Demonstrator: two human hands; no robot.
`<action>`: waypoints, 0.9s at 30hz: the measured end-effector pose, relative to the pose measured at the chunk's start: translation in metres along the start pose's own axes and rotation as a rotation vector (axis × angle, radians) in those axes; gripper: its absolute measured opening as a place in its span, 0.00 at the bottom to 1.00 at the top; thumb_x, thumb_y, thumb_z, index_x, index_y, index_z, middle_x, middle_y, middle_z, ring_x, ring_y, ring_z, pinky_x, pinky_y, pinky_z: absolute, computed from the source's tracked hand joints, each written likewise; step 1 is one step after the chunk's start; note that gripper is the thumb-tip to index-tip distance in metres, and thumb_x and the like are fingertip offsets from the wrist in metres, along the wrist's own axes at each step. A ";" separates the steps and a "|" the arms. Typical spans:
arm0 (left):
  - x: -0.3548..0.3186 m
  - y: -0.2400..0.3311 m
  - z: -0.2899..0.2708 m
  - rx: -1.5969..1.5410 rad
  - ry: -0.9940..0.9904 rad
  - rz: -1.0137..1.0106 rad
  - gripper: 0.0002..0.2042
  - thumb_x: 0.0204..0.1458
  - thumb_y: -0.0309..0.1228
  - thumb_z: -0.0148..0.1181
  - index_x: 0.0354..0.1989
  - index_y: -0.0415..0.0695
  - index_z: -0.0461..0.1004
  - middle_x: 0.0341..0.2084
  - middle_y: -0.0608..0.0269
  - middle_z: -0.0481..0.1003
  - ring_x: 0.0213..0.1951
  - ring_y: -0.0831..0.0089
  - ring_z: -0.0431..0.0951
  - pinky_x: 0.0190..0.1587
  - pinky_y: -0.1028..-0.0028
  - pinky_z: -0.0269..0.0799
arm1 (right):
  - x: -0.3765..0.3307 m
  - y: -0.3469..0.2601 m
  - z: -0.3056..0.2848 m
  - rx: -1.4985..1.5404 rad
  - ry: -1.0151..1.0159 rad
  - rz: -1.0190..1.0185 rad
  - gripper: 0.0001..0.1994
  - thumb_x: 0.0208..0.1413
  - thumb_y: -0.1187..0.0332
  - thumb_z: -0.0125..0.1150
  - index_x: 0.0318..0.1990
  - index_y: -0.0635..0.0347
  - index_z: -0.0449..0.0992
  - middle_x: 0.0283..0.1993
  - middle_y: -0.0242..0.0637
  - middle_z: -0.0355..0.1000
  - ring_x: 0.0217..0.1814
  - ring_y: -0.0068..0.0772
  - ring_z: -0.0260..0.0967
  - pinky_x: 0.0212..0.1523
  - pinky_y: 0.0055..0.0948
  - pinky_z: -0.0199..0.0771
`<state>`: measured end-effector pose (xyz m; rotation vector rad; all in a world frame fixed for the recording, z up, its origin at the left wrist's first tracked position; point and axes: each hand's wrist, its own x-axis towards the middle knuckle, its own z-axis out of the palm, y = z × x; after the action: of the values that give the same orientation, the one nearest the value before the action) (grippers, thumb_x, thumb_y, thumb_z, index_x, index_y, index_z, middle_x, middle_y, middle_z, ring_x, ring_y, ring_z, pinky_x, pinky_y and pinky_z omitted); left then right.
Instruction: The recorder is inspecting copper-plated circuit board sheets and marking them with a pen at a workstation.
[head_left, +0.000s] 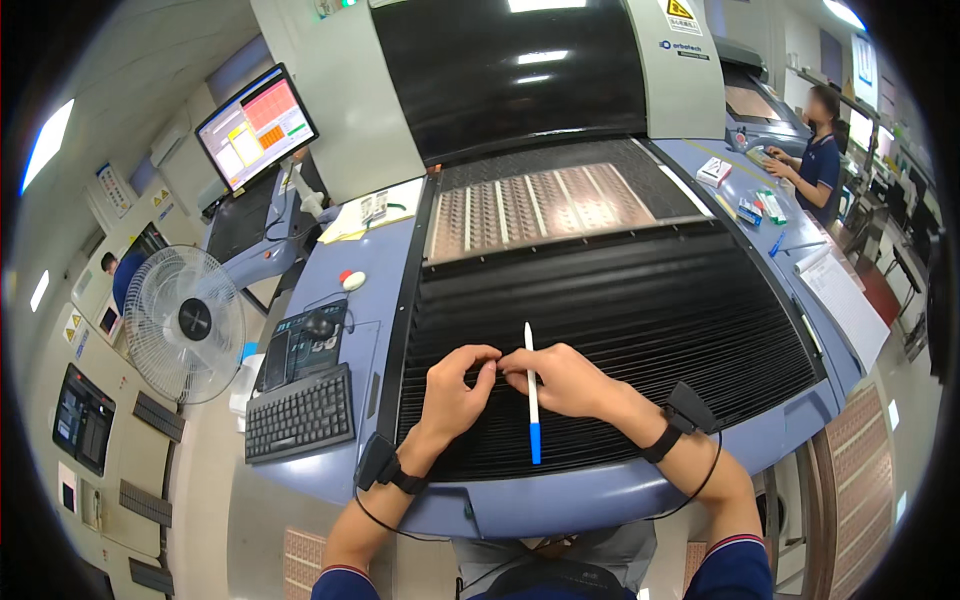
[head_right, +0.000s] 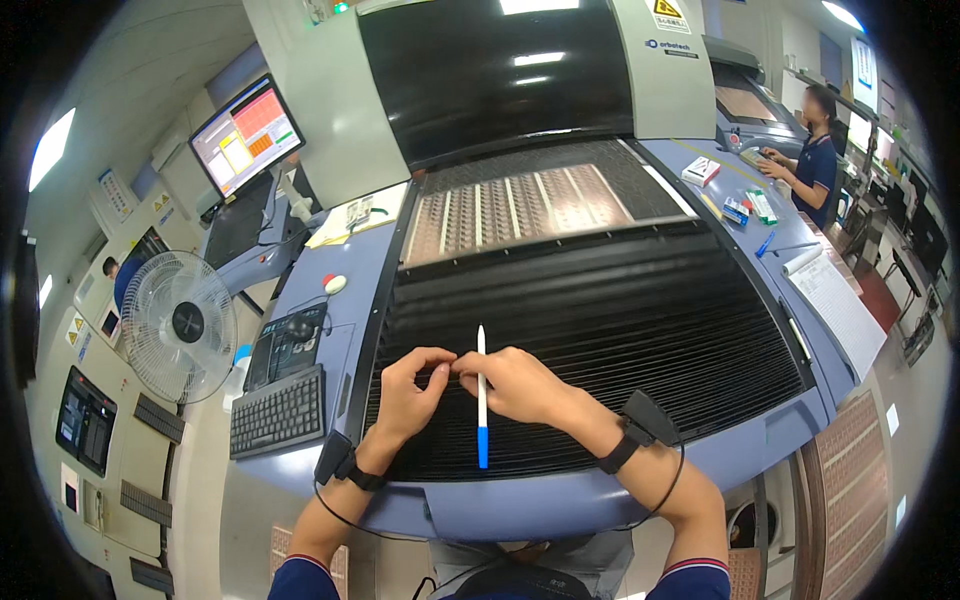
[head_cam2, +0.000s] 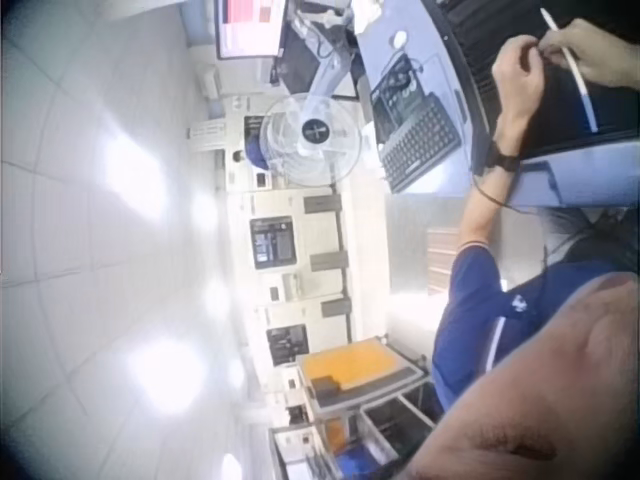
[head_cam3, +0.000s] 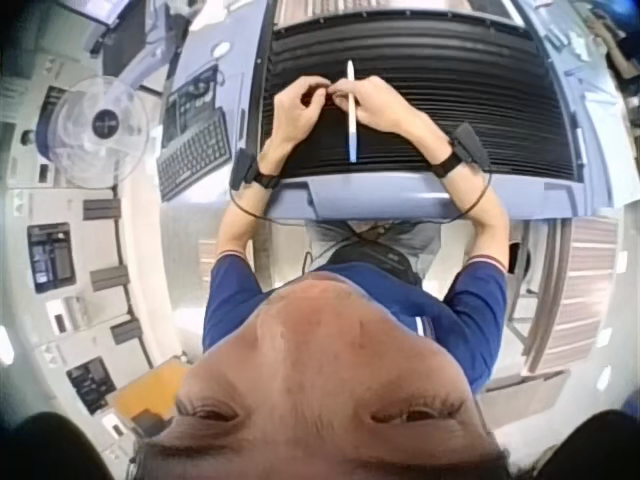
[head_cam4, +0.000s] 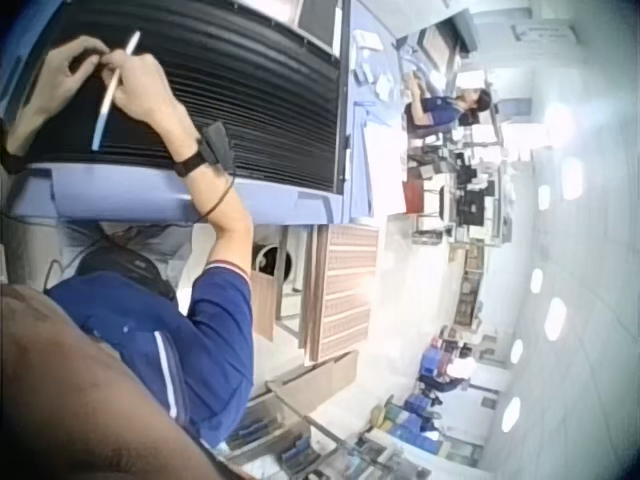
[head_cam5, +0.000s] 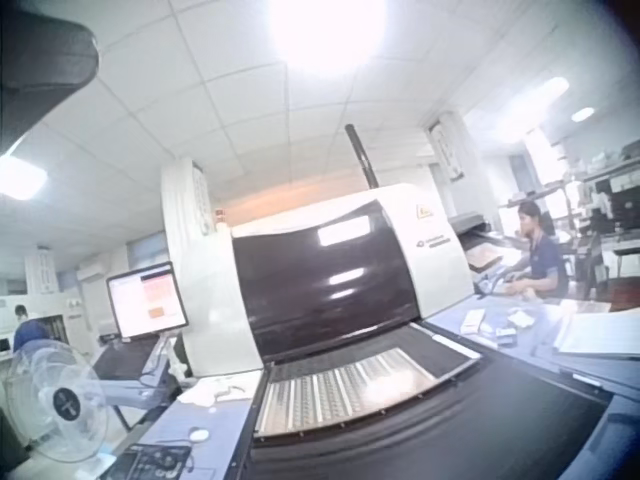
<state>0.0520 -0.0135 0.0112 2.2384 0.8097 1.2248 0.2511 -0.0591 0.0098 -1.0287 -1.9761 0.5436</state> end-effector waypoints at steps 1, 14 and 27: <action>-0.004 -0.006 0.004 0.002 0.003 0.001 0.08 0.53 0.21 0.61 0.41 0.37 0.79 0.36 0.53 0.81 0.38 0.61 0.83 0.43 0.68 0.78 | -0.004 0.004 0.004 0.000 0.036 -0.018 0.12 0.56 0.74 0.60 0.48 0.61 0.77 0.30 0.47 0.78 0.31 0.51 0.78 0.34 0.41 0.78; -0.022 -0.002 0.002 0.101 -0.025 0.248 0.11 0.46 0.18 0.65 0.40 0.37 0.79 0.31 0.56 0.82 0.29 0.65 0.82 0.33 0.72 0.78 | -0.019 -0.004 0.013 -0.138 0.121 -0.213 0.12 0.51 0.75 0.63 0.44 0.58 0.77 0.20 0.39 0.73 0.20 0.42 0.73 0.21 0.37 0.72; -0.024 -0.004 0.004 -0.037 -0.045 0.171 0.10 0.54 0.15 0.59 0.44 0.37 0.74 0.28 0.54 0.81 0.30 0.63 0.84 0.32 0.71 0.79 | -0.017 -0.009 0.017 -0.131 0.147 -0.256 0.20 0.45 0.76 0.67 0.49 0.58 0.78 0.19 0.34 0.72 0.18 0.37 0.71 0.19 0.33 0.70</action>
<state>0.0436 -0.0272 -0.0072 2.3356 0.5843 1.2495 0.2380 -0.0779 -0.0017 -0.8503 -1.9926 0.1949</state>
